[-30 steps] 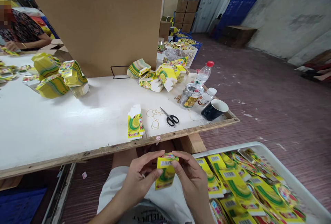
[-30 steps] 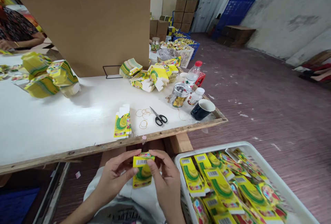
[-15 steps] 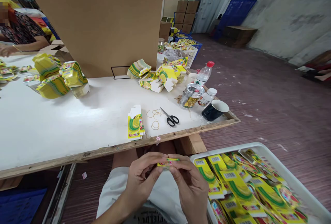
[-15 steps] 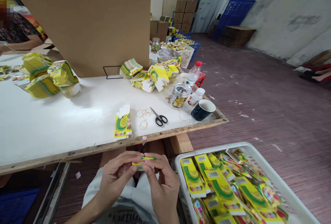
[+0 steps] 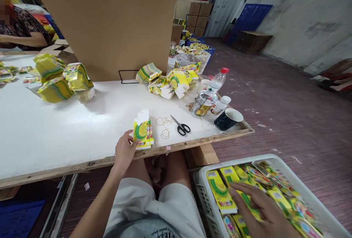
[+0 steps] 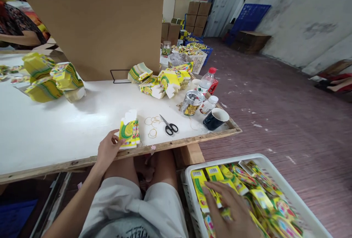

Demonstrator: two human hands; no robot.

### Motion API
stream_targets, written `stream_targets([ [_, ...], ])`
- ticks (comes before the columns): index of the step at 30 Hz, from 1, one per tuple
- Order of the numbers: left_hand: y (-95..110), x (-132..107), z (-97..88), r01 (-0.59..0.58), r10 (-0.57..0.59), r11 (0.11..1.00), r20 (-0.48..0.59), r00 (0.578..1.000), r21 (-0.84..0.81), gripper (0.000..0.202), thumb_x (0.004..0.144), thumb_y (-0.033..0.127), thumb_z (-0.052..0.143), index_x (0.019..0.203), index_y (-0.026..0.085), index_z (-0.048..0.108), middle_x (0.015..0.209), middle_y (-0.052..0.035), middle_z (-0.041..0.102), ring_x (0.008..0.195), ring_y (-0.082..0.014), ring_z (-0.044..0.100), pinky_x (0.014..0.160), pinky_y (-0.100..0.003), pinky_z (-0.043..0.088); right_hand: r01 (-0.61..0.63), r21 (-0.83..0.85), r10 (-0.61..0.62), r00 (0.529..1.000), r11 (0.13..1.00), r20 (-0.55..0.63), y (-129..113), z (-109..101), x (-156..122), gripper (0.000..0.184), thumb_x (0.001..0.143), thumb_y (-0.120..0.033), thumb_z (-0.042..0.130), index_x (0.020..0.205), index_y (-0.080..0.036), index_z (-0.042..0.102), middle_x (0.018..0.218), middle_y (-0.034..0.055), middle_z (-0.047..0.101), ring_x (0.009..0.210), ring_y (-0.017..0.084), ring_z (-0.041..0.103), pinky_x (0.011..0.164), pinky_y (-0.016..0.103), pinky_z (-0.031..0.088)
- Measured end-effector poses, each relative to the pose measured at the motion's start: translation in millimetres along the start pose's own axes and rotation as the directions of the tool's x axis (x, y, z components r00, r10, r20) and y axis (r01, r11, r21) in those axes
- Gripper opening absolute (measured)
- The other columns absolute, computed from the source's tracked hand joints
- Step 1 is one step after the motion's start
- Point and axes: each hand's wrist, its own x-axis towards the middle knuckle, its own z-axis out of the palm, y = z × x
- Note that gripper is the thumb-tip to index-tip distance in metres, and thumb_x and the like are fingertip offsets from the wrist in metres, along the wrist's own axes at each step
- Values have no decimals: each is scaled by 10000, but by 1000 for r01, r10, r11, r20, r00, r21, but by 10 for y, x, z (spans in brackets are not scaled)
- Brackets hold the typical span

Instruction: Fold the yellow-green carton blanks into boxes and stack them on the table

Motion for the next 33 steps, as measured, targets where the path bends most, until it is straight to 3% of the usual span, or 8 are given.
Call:
stream_targets([
  [6, 435, -587, -189, -164, 183, 974, 114, 976, -156, 260, 866, 353, 590, 1018, 204, 739, 798, -29, 697, 719, -193, 615, 703, -279, 493, 224, 293, -244, 969, 930, 35, -1006, 724, -8, 287, 931, -289, 633, 1217, -291, 666, 1245, 79, 702, 1103, 276, 661, 857, 389, 547],
  [10, 703, -1050, -165, -275, 445, 841, 307, 841, -465, 225, 920, 262, 607, 1053, 225, 785, 743, -45, 683, 675, -179, 585, 622, -238, 465, 224, 442, -294, 951, 868, 95, -1246, 886, -46, 510, 922, -215, 636, 1413, -274, 510, 1336, 115, 627, 1134, 267, 636, 859, 370, 558],
  [14, 766, -1186, -122, -32, 411, 783, 478, 776, -621, 304, 924, 393, 639, 1150, 239, 771, 873, -78, 719, 793, -199, 617, 730, -263, 488, 56, 536, -96, 994, 842, 48, -1195, 898, -136, 252, 910, -211, 644, 1157, -244, 605, 934, 39, 664, 687, 150, 599, 613, 251, 526],
  [18, 782, -1193, -40, 452, 383, 581, 718, 581, -677, 553, 838, 622, 656, 1173, 194, 761, 957, -100, 757, 891, -242, 669, 866, -336, 504, -42, 649, -16, 996, 760, 84, -1208, 926, -242, 116, 920, -227, 641, 1026, -237, 593, 831, 3, 612, 689, 140, 618, 588, 212, 519],
  [20, 781, -1208, 29, 563, 374, 501, 751, 544, -658, 560, 776, 617, 731, 1091, 157, 786, 868, -92, 762, 823, -229, 683, 793, -304, 514, -41, 658, 2, 998, 752, 60, -1231, 938, -264, 73, 938, -220, 620, 999, -238, 586, 825, -1, 591, 681, 132, 606, 586, 201, 512],
  [25, 729, -1238, 168, 606, 179, 372, 696, 696, -703, 432, 771, 543, 779, 959, 154, 778, 733, -50, 750, 663, -180, 684, 652, -252, 524, 44, 529, -27, 999, 847, -40, -1169, 923, -221, 338, 913, -262, 645, 1242, -224, 576, 1060, 72, 597, 744, 152, 563, 674, 254, 519],
  [30, 685, -1232, 193, 452, 155, 514, 597, 787, -729, 350, 842, 447, 746, 1054, 176, 684, 849, -54, 747, 779, -180, 691, 729, -253, 540, -163, 502, 76, 979, 849, 190, -1046, 959, -227, 180, 944, -350, 612, 840, -208, 652, 718, 5, 629, 638, 157, 577, 601, 234, 492],
  [33, 676, -1212, 145, 374, 193, 580, 568, 800, -724, 522, 857, 375, 746, 1302, 242, 510, 888, -33, 719, 803, -169, 677, 743, -248, 525, -253, 598, 192, 967, 760, 165, -988, 984, -243, 251, 928, -396, 640, 1105, -218, 623, 901, 47, 707, 713, 172, 639, 635, 243, 524],
])
